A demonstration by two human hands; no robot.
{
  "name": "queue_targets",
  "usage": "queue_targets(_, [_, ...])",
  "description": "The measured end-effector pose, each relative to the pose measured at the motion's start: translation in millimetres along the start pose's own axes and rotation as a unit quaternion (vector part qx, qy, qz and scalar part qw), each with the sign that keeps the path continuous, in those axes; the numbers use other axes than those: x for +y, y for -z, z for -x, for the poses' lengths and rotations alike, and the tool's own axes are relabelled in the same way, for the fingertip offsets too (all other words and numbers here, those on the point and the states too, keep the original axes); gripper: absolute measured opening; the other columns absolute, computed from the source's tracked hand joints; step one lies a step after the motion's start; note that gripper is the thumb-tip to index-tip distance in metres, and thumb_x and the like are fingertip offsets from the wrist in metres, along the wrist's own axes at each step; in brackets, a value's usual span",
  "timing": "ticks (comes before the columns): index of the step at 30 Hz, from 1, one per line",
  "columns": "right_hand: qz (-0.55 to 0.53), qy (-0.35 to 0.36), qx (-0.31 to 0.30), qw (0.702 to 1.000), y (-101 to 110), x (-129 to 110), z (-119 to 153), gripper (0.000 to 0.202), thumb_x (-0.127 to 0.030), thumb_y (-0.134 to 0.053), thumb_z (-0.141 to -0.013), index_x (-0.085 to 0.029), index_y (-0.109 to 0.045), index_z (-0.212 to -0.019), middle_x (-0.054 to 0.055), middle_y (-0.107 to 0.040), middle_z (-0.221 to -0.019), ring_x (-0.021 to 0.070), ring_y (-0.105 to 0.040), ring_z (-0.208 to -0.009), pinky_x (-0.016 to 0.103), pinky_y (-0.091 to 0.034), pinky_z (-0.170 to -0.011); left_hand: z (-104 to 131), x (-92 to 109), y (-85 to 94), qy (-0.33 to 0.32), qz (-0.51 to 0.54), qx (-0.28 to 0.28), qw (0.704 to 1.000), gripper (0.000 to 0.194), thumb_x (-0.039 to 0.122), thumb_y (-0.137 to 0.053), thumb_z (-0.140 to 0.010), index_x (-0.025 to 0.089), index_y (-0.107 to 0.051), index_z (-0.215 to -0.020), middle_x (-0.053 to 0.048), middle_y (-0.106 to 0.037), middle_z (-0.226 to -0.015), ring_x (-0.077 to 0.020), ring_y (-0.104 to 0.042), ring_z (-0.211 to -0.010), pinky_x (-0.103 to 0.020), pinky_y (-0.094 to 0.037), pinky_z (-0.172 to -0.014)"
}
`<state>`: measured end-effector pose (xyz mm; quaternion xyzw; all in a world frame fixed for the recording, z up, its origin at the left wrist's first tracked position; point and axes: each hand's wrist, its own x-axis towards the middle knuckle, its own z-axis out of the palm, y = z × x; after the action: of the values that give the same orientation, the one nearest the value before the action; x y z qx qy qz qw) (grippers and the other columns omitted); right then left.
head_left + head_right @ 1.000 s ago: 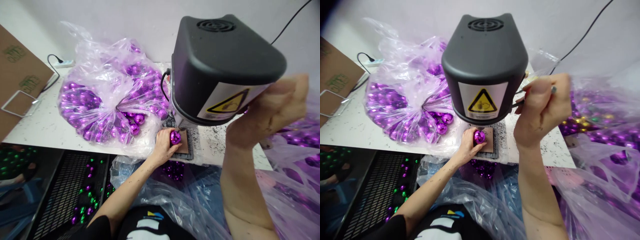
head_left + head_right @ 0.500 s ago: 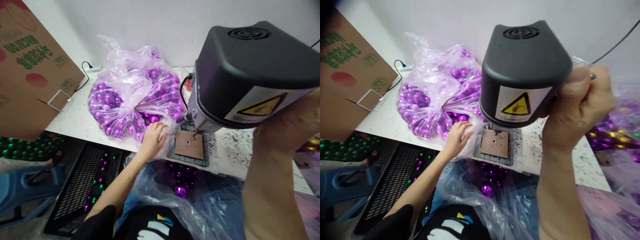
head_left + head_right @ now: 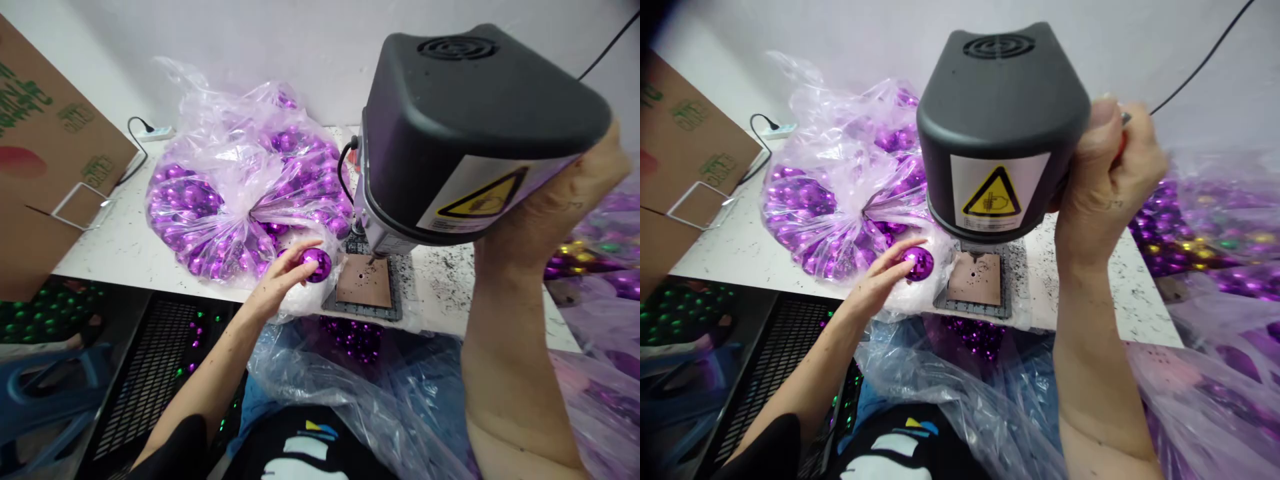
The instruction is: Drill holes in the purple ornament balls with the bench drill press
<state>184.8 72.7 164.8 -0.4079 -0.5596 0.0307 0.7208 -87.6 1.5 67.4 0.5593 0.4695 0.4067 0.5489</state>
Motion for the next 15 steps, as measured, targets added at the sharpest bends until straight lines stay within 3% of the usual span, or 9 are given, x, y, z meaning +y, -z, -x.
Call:
queue_targets(4, [-0.001,-0.010,0.018,1.000,-3,-5,1,0.057,-0.066,-0.047,-0.082,-0.013,-0.036,-0.063,-0.004,-0.030,-0.063,0.0010,-0.051,-0.074,0.014,-0.033,-0.059,1,-15,-31.6,0.109,0.275,-0.094,0.950,0.047,0.043,-0.071,-0.084,0.021,-0.060,-0.124,-0.008,-0.069,-0.108,-0.0205,-0.070,-0.091,-0.028,-0.055,-0.071])
queue_targets(7, [-0.019,-0.010,0.010,1.000,-4,-9,1,0.059,-0.071,-0.048,-0.080,-0.014,-0.040,-0.067,-0.004,-0.034,-0.063,0.0012,-0.046,-0.067,0.015,-0.031,-0.053,-10,-31,-46.7,0.137,0.324,-0.086,0.932,0.049,0.043,-0.077,-0.079,0.019,-0.057,-0.117,-0.008,-0.070,-0.101,-0.0223,-0.073,-0.090,-0.033,-0.057,-0.078])
queue_targets(10, [-0.022,-0.017,0.007,1.000,-3,-10,1,0.061,-0.073,-0.049,-0.079,-0.013,-0.041,-0.068,-0.004,-0.037,-0.064,0.0002,-0.041,-0.062,0.015,-0.030,-0.052,-16,-38,-55.7,0.113,0.234,-0.041,0.965,0.051,0.041,-0.079,-0.077,0.019,-0.054,-0.116,-0.007,-0.069,-0.102,-0.0219,-0.073,-0.088,-0.035,-0.058,-0.078])
queue_targets(12, [-0.019,-0.028,0.007,0.999,-3,-10,1,0.061,-0.073,-0.048,-0.078,-0.013,-0.043,-0.068,-0.005,-0.038,-0.063,-0.0010,-0.039,-0.061,0.015,-0.029,-0.054,-18,-40,-60.0,0.061,0.127,0.002,0.990,0.049,0.043,-0.076,-0.079,0.019,-0.055,-0.117,-0.006,-0.068,-0.106,-0.0214,-0.070,-0.093,-0.035,-0.056,-0.082])
queue_targets(15, [-0.012,-0.036,0.007,0.999,-3,-9,1,0.061,-0.071,-0.046,-0.079,-0.012,-0.042,-0.067,-0.006,-0.036,-0.061,-0.0028,-0.036,-0.059,0.015,-0.028,-0.058,-22,-45,-65.5,-0.027,-0.048,0.049,0.997,0.046,0.041,-0.073,-0.083,0.020,-0.056,-0.121,-0.006,-0.067,-0.115,-0.0217,-0.064,-0.106,-0.038,-0.050,-0.096])
